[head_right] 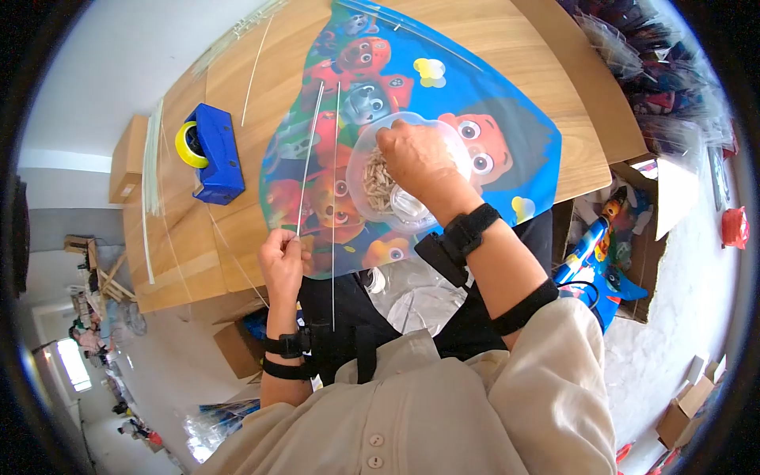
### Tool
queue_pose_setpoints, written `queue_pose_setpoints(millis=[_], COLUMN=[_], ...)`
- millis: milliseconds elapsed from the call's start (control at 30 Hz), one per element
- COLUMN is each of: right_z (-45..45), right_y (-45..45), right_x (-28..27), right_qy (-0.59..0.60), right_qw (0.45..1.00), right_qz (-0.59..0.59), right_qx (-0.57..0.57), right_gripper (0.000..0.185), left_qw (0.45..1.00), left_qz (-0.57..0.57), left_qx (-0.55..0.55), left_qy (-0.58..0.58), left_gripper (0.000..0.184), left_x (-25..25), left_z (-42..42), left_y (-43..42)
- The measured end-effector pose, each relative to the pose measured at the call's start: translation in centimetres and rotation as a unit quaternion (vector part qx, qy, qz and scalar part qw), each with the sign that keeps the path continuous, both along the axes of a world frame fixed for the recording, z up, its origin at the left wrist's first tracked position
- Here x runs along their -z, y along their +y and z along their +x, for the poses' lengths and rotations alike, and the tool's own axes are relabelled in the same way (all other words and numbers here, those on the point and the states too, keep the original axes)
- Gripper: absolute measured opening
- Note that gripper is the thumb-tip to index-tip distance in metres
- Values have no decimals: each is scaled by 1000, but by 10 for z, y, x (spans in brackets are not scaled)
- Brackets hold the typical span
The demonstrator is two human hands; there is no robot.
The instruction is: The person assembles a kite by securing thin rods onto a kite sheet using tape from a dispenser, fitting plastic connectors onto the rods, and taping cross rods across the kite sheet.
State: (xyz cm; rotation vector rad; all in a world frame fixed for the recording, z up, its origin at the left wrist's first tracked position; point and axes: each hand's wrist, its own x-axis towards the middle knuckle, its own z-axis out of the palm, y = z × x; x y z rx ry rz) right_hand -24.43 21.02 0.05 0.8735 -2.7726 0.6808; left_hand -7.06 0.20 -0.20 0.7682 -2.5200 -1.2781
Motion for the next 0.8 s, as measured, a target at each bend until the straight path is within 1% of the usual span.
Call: queue_pose_setpoints(millis=[33, 67, 133, 267, 333, 367, 400, 433, 467, 500, 533, 567, 600, 667, 700, 733, 800], right_z=[0, 0, 1, -2, 0, 0, 0, 0, 1, 3, 4, 2, 3, 4, 7, 9, 12], right_y=[0, 1, 2, 6, 10, 12, 14, 17, 20, 22, 24, 29, 30, 33, 34, 35, 35], right_x=[1, 1, -5, 0, -8, -13, -19, -24, -29, -33, -36, -30, -27, -23, -25, -24, -23], right_qy=[4, 5, -11, -22, -29, -26, -172, -311, -308, -393, -464, -497, -494, -526, -526, -524, -531], right_qw=[1000, 1000, 1000, 1000, 991, 991, 947, 862, 863, 752, 615, 543, 543, 422, 409, 408, 337], right_qz=[2, 1, 10, -10, -130, -130, -268, -394, -395, -521, -630, -674, -676, -738, -746, -748, -776], right_qx=[-2, -1, -9, 12, 26, 27, 48, 67, 70, 88, 102, 66, 67, 27, 13, 14, -41], right_gripper=[6, 6, 9, 7, 5, 5, 5, 5, 5, 6, 8, 14, 14, 14, 13, 13, 15], left_qw=[995, 995, 986, 987, 999, 999, 999, 998, 998, 997, 995, 994, 994, 993, 993, 992, 989], left_qz=[99, 98, 159, 153, 30, 30, 35, 40, 40, 56, 71, 50, 50, 39, 28, 27, -12], left_qx=[-23, -22, -44, -55, -22, -21, -9, 4, 8, 24, 40, 56, 60, 83, 97, 100, 129], left_qy=[-13, -12, -8, -11, 29, 32, 36, 41, 43, 50, 57, 76, 76, 69, 65, 66, 67], left_gripper=[6, 6, 7, 7, 6, 6, 5, 5, 5, 4, 3, 4, 4, 3, 2, 2, 3], left_x=[-4, -6, -9, -4, -1, -1, -8, -16, -26, -39, -49, -53, -58, -67, -70, -73, -77], left_z=[1, 2, 3, 8, 11, 14, 16, 19, 21, 25, 30, 36, 43, 55, 60, 64, 70], left_y=[1, 0, -1, -6, -10, -11, -9, -6, -1, 6, 11, 12, 13, 16, 17, 20, 24])
